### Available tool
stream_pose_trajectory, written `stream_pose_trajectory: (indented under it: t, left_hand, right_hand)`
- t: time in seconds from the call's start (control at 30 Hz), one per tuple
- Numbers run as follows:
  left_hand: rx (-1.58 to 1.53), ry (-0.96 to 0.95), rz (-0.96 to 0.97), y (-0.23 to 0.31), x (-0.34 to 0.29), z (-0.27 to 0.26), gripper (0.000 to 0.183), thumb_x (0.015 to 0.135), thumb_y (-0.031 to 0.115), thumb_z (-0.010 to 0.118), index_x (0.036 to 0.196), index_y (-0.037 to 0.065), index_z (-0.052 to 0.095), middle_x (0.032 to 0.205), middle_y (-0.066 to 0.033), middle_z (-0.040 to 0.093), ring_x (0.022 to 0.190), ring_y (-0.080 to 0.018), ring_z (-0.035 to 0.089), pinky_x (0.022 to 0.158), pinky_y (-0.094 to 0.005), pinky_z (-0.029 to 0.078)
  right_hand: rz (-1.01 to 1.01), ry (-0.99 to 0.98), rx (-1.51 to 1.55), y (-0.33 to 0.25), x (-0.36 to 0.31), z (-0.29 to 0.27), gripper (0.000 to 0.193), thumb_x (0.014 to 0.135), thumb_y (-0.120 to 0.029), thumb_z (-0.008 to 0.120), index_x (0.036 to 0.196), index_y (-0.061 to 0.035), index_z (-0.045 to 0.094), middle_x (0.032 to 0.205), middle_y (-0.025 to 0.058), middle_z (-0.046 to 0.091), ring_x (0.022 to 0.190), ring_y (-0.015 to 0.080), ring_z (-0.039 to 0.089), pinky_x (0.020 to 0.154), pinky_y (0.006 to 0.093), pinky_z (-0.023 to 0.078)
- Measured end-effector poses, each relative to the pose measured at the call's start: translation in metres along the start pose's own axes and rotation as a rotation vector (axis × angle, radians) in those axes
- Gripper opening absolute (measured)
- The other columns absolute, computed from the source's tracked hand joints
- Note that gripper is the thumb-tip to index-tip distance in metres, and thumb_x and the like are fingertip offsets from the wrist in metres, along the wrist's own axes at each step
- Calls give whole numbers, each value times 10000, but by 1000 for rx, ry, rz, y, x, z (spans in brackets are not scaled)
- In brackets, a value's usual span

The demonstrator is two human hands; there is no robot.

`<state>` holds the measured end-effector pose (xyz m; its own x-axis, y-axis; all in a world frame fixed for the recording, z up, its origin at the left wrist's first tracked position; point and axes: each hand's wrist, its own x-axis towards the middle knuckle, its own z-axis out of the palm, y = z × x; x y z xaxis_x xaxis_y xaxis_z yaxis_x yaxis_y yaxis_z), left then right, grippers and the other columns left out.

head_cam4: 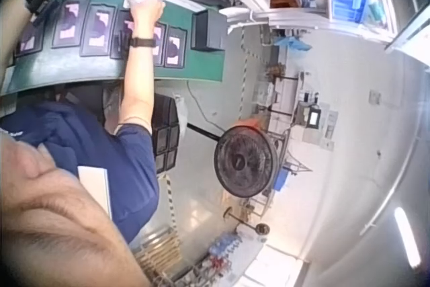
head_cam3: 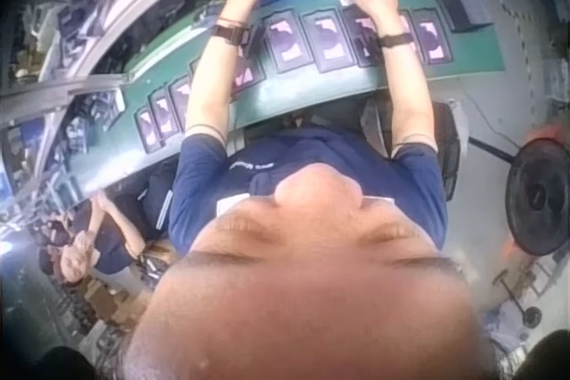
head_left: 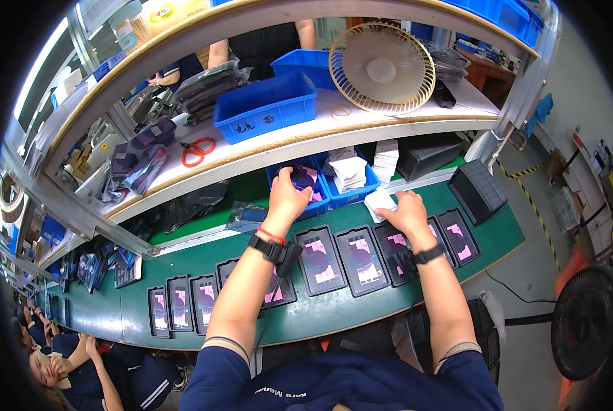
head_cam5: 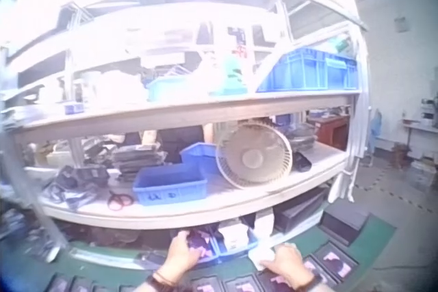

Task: Sorting electronic components into bags and placing them into partitioned trays for assembly.

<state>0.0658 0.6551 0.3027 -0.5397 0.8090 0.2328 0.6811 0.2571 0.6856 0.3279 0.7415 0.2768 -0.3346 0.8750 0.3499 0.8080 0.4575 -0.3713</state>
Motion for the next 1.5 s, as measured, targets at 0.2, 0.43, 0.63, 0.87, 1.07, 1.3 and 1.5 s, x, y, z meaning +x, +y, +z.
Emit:
stream_pose_trajectory:
  t: [0.2,0.43,0.63,0.87,1.07,1.3,1.5]
  left_hand:
    - [-165,38,149,-1,-65,-48,483,728,135,715,1159,31,525,1076,-121,540,918,-233,582,746,-319,500]
    - [-517,-58,16,-20,-116,-50,262,768,75,688,1013,17,616,1007,-70,585,845,-141,592,650,-242,489]
    - [-870,-232,-52,-26,-148,-40,179,821,59,661,989,6,628,963,-51,615,877,-112,596,734,-234,495]
    - [-1636,-512,-378,-23,-170,-19,399,922,196,551,1274,36,452,1218,-96,536,1117,-232,533,889,-414,482]
    - [-1590,-211,-388,-78,-203,-87,343,926,155,533,1235,16,481,1168,-108,566,1049,-231,576,858,-416,521]
    - [-1438,96,-370,-146,-257,-163,315,923,140,531,1194,-19,501,1067,-134,611,923,-244,632,726,-366,559]
    - [-1343,579,-396,-209,-313,-221,326,903,123,553,1170,-58,504,1033,-182,624,884,-279,648,706,-356,567]
  right_hand:
    - [233,-322,229,10,22,10,550,545,-293,848,912,61,640,888,206,667,847,307,653,773,348,502]
    - [256,-141,274,30,20,15,430,627,-183,794,943,46,614,919,202,664,865,301,654,795,350,497]
    - [373,-142,831,4,-8,-23,147,805,-60,637,926,23,651,830,90,677,679,151,634,563,271,492]
    - [144,-588,1291,-130,-99,10,159,888,-158,601,920,-21,674,817,11,654,689,55,554,585,222,451]
    - [-99,-687,1153,-202,-107,37,114,760,-63,724,752,-6,625,665,-18,592,611,37,514,549,200,423]
    - [-207,-1116,1178,-306,-135,72,113,777,-49,701,743,-1,604,654,-25,573,575,29,487,511,184,385]
    - [-258,-1163,1123,-403,-168,103,429,755,31,654,1137,-16,466,613,22,556,525,87,521,472,242,398]
